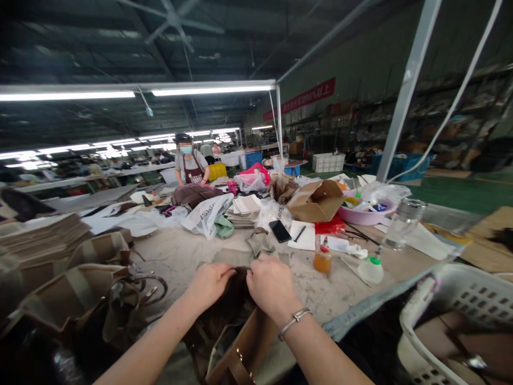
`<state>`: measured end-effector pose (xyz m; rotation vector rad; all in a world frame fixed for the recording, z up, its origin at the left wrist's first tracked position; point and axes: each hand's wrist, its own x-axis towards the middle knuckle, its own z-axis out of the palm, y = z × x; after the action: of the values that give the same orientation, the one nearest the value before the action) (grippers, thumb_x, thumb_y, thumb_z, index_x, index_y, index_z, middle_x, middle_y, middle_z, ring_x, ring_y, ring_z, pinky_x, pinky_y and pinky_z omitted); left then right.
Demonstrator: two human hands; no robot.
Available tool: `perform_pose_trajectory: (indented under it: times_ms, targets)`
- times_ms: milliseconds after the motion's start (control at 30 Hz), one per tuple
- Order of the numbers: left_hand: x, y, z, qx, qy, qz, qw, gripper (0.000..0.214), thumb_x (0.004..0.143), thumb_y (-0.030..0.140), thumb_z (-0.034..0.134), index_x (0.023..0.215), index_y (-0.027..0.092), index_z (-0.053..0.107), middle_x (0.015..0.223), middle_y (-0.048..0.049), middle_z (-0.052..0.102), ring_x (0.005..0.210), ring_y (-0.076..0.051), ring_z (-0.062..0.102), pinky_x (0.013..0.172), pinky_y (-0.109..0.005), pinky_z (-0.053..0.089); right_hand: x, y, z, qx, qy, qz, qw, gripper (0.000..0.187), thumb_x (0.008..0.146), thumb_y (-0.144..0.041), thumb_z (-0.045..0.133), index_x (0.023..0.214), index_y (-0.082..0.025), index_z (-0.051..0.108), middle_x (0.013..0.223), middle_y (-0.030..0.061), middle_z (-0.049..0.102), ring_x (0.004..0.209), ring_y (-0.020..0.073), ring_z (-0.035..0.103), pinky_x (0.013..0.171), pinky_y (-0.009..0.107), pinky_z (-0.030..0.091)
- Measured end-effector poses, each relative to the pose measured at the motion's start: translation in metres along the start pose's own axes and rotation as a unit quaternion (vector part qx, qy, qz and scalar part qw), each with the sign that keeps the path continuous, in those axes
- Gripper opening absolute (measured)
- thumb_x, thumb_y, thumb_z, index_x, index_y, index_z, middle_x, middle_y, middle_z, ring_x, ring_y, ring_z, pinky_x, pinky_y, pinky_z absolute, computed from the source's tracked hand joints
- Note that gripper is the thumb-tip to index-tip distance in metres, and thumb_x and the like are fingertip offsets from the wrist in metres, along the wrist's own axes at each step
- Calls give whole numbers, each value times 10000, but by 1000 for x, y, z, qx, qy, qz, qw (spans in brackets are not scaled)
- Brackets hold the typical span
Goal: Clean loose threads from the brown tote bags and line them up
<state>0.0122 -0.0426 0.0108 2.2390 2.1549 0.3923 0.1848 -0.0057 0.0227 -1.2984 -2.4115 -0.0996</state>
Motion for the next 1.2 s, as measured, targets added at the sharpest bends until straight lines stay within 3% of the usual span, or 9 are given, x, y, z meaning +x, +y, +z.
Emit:
perform_pose_trajectory:
  times_ms: [167, 333, 533, 833, 1000, 1100, 1200]
  targets:
    - [3, -4, -2, -75, -33, -6, 997, 276, 838, 368, 506, 1021, 231, 661, 1015, -36, 690, 918, -187, 626, 833, -275, 449, 1, 0, -1, 3, -22, 14, 1000, 233, 845, -314, 479, 744, -199, 655, 787, 42, 626, 759, 172, 585, 630, 253, 406]
    - [5, -6, 1, -98, -27, -6, 995, 367, 790, 353, 575, 1142, 254, 606, 1123, -15, 651, 1004, -192, 603, 916, -282, 427, 2, 0, -2, 7, -31, 23, 999, 244, 849, -320, 479, 748, -199, 665, 784, 49, 626, 768, 167, 587, 629, 249, 405]
    - [3, -3, 2, -56, 1, 10, 998, 255, 860, 317, 472, 1017, 258, 664, 972, -32, 702, 873, -187, 642, 794, -282, 469, -1, 2, 4, 33, 16, 4, 999, 204, 817, -280, 513, 656, -215, 620, 718, 19, 602, 666, 160, 570, 563, 258, 372]
    - [3, -1, 7, -25, 14, 31, 999, 282, 887, 277, 396, 785, 195, 646, 760, -60, 686, 734, -190, 639, 636, -267, 430, -2, 7, 15, 51, 34, -6, 998, 189, 796, -254, 533, 619, -227, 596, 680, 11, 584, 598, 153, 564, 516, 272, 339]
    - [7, -2, 8, -43, 7, 22, 999, 302, 889, 279, 384, 771, 182, 645, 735, -66, 679, 713, -179, 630, 626, -262, 400, -2, 9, 19, 82, 76, -20, 994, 300, 824, -416, 535, 606, -215, 579, 662, 18, 567, 578, 155, 546, 497, 262, 359]
    - [11, -6, 9, -66, -9, 11, 998, 295, 884, 276, 390, 797, 180, 655, 762, -66, 686, 730, -170, 627, 631, -253, 387, -8, 14, 16, 128, 136, -30, 982, 318, 844, -493, 485, 910, -213, 621, 797, 50, 593, 675, 182, 573, 555, 276, 435]
    - [16, -8, 8, -76, -27, -5, 997, 292, 879, 286, 397, 777, 183, 650, 717, -52, 670, 667, -152, 599, 592, -243, 360, -29, 15, 7, 171, 176, -21, 969, 489, 853, -453, 488, 1262, -187, 441, 990, 102, 571, 841, 221, 568, 680, 326, 485]
